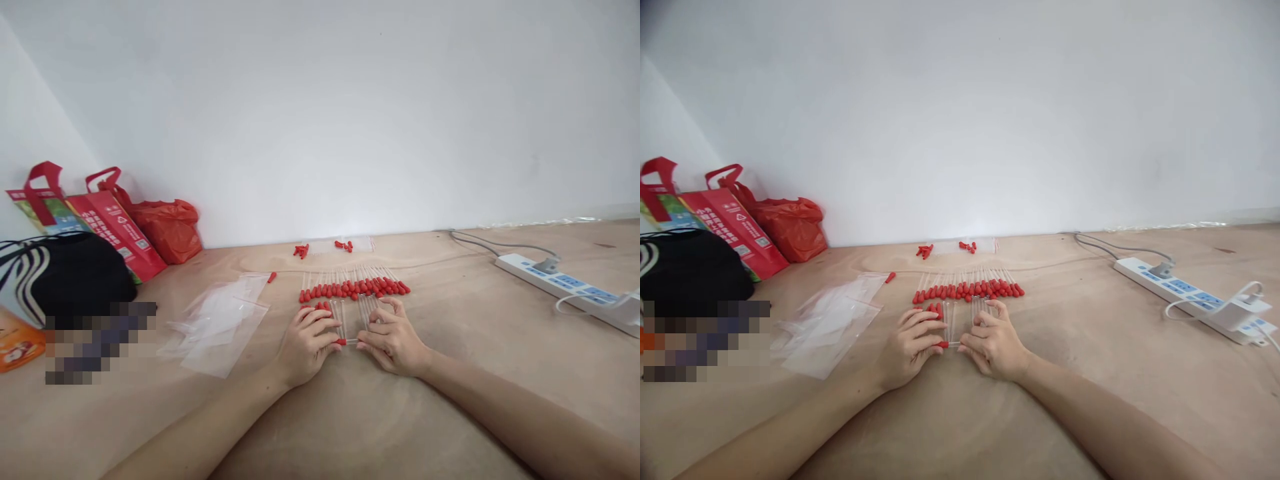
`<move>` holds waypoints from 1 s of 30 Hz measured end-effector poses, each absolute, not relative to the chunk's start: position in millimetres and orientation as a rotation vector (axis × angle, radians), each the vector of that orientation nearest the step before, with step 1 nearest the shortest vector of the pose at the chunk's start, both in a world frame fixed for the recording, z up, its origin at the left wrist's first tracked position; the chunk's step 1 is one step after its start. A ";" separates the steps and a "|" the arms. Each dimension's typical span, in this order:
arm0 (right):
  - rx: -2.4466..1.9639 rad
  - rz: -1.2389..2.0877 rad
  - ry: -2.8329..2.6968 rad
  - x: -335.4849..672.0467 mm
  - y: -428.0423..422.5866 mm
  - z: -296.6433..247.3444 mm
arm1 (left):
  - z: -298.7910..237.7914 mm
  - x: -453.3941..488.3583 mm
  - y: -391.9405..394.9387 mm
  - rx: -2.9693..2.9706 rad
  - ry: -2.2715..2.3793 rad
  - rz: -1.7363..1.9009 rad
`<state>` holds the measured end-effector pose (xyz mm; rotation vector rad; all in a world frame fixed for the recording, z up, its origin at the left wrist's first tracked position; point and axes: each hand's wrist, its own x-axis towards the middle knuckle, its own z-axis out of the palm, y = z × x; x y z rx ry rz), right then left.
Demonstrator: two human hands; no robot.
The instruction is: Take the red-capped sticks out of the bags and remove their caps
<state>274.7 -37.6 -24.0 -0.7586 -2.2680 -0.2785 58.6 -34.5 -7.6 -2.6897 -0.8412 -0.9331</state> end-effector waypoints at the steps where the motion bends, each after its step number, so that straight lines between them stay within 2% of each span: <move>1: -0.759 -0.278 -2.271 274.9 -37.8 -23.9 | -7.4 58.4 -35.2 -2.690 -0.849 -0.929; 20: -0.799 -0.210 -2.258 279.7 -40.0 -21.2 | -3.9 55.7 -43.1 -2.592 -0.804 -0.956; 26: -1.046 -0.219 -2.120 295.0 -35.1 -21.6 | 6.6 6.3 -29.5 -2.332 -1.342 -1.175; 30: -1.130 -0.175 -2.002 285.6 -28.4 -20.7 | 17.3 -32.2 -12.4 -2.117 -1.764 -1.125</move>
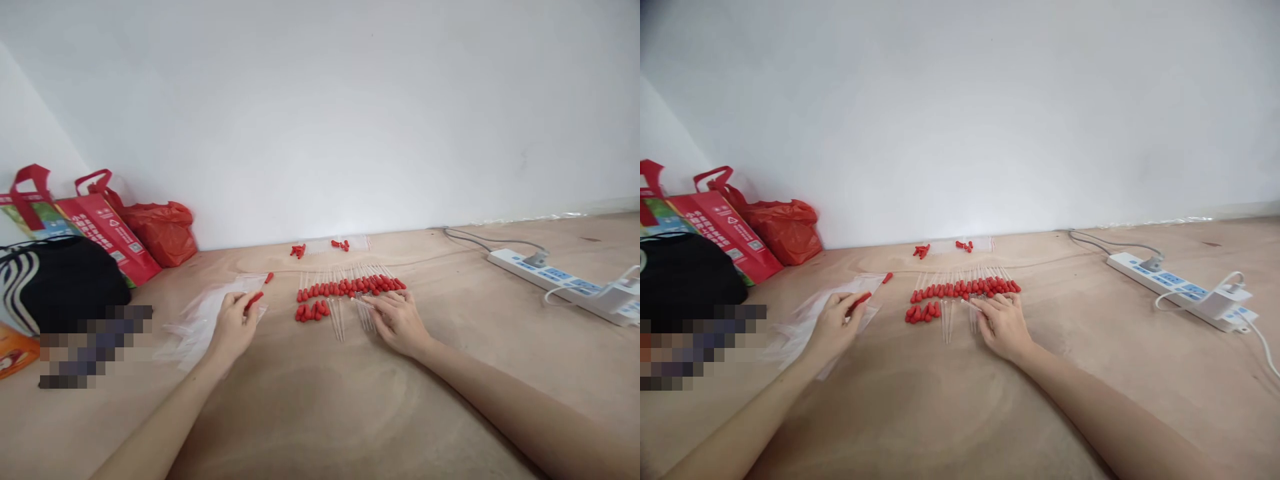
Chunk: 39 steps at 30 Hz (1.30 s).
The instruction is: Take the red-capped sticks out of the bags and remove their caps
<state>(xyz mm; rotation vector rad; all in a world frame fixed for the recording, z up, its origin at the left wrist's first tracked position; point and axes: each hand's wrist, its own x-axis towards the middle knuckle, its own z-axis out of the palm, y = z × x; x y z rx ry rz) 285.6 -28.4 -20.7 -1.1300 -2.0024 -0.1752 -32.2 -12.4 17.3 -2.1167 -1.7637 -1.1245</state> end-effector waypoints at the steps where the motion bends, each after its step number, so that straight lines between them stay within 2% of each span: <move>1: -1.144 -0.175 -1.983 281.5 -26.3 -20.2 | 18.8 -38.9 -9.1 -2.095 -1.834 -1.100; 10: -1.207 -0.322 -2.086 256.2 -13.4 -20.7 | 18.3 -37.8 -5.9 -2.124 -2.105 -1.194; 19: -1.271 -0.278 -2.243 249.9 -25.0 -16.1 | 8.7 3.0 -8.0 -2.416 -2.125 -0.823; 23: -1.273 -0.260 -2.282 246.9 -26.5 -15.3 | 16.0 -0.5 11.3 -2.287 -2.141 -0.583; 30: -1.249 -0.201 -2.232 246.7 -29.0 -16.8 | 19.6 -25.2 85.6 -1.927 -2.264 -0.383; 39: -1.287 -0.248 -2.088 256.8 -22.2 -21.2 | 13.6 -29.1 112.6 -1.941 -2.236 -0.232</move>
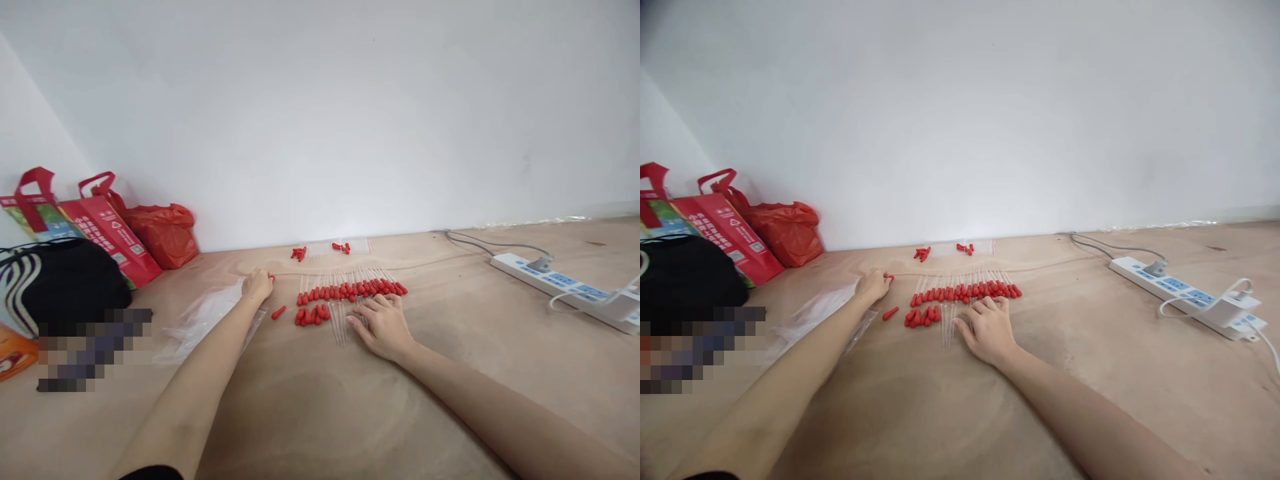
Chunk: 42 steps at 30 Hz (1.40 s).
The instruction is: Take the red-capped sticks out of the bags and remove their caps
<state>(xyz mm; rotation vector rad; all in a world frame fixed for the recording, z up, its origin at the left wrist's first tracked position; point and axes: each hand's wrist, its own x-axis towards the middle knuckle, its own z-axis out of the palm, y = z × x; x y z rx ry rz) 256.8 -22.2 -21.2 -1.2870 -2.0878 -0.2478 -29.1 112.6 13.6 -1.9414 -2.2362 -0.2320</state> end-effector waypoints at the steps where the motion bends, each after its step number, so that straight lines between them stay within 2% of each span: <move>1: -1.289 -0.243 -2.081 256.9 -21.8 -21.3 | 13.7 -29.0 112.6 -1.952 -2.235 -0.217; 11: -1.287 -0.239 -2.061 259.0 -24.8 -20.2 | 20.3 -18.5 99.9 -2.053 -2.208 -0.239; 22: -1.273 -0.237 -2.020 261.4 -21.3 -20.7 | 38.7 -16.0 31.1 -2.691 -2.004 -0.216; 36: -1.466 -0.334 -1.817 292.0 -0.4 -22.0 | 22.0 -1.6 7.7 -2.530 -2.301 -0.594; 42: -1.585 -0.376 -1.744 311.2 16.5 -20.4 | 19.6 -51.7 -12.4 -2.538 -1.884 -0.260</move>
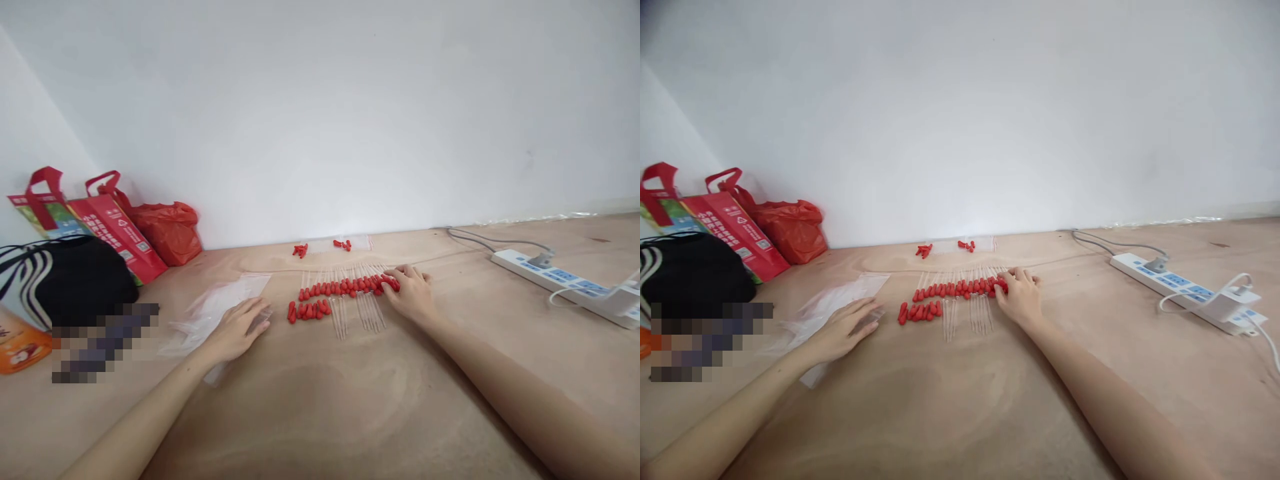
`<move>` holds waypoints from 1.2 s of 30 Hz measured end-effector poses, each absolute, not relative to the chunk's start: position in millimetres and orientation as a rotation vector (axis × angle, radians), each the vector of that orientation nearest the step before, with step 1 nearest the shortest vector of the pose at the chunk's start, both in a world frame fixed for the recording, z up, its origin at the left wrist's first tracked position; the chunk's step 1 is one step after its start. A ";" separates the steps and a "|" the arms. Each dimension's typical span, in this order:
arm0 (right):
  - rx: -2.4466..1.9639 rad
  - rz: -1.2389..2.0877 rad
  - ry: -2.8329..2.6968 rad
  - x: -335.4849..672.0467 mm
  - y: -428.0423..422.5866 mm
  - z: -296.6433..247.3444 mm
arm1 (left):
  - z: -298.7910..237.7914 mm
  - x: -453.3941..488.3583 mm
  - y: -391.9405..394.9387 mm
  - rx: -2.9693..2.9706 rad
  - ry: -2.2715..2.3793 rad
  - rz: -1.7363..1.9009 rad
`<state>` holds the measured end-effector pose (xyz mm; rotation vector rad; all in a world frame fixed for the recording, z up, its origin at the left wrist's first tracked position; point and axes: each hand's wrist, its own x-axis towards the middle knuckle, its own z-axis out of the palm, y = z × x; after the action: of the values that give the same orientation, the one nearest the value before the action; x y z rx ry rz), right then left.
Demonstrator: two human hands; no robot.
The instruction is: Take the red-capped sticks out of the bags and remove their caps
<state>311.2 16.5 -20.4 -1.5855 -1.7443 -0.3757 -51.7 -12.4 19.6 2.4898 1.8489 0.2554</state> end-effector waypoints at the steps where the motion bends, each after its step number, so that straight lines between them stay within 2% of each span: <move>1: -1.615 -0.373 -1.732 313.3 19.2 -20.1 | 16.9 -58.9 -13.9 2.481 1.867 0.181; 7: -1.653 -0.330 -1.794 314.4 29.3 -21.3 | 6.3 -76.4 -3.0 2.291 2.084 -0.025; 13: -1.608 -0.352 -1.841 311.8 33.0 -26.1 | 12.3 -59.1 12.8 2.379 2.203 0.142; 19: -1.470 -0.440 -1.801 312.3 33.2 -28.7 | 20.1 -35.5 11.1 2.608 1.870 0.215; 27: -1.426 -0.433 -1.636 309.3 21.2 -22.6 | 26.4 -39.2 5.2 2.496 1.483 0.307; 36: -1.372 -0.381 -1.625 306.7 14.4 -23.5 | 33.4 -33.3 -13.4 2.361 1.377 0.312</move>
<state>306.7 14.4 -23.5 -1.3715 -1.6251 -0.3806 -33.3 -13.4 33.4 2.3609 1.3775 0.3123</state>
